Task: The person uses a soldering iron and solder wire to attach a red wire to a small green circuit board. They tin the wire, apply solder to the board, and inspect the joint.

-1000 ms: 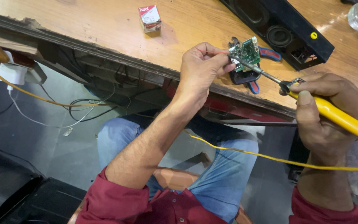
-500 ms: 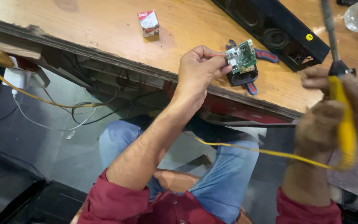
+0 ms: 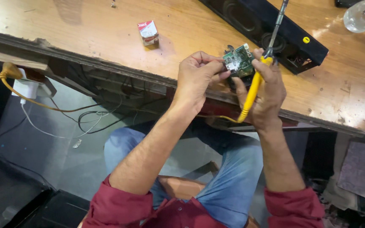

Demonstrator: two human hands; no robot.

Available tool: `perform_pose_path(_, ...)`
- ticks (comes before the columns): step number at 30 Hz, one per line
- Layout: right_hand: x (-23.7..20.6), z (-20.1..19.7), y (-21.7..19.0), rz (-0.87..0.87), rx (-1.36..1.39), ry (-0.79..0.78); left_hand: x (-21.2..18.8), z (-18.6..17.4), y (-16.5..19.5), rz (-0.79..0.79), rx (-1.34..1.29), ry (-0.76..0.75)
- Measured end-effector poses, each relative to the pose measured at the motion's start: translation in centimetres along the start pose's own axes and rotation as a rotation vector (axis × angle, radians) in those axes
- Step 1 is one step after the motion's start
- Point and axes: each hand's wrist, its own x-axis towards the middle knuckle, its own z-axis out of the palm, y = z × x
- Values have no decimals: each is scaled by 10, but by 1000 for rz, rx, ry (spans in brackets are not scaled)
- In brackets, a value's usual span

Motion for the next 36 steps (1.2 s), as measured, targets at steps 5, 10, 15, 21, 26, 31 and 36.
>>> perform_pose_path(5, 2, 1, 1, 2, -51, -28, 1, 0, 2, -21, 2, -2)
perform_pose_path(10, 1, 4, 5, 21, -14, -26, 4, -1, 3, -24, 22, 1)
perform_pose_path(15, -1, 6, 6, 69, 12, 0, 5, -2, 4, -23, 12, -3)
perform_pose_path(21, 1, 6, 6, 68, 1, 10, 4, -2, 6, -15, 19, -9)
perform_pose_path(26, 2, 8, 5, 74, 5, 18, 3, -3, 6, -8, 18, -21)
perform_pose_path(31, 2, 6, 5, 74, -5, 13, 2, -3, 6, -19, 11, -12)
perform_pose_path(36, 1, 6, 4, 84, -19, 20, -1, 0, 10, -19, 18, -17)
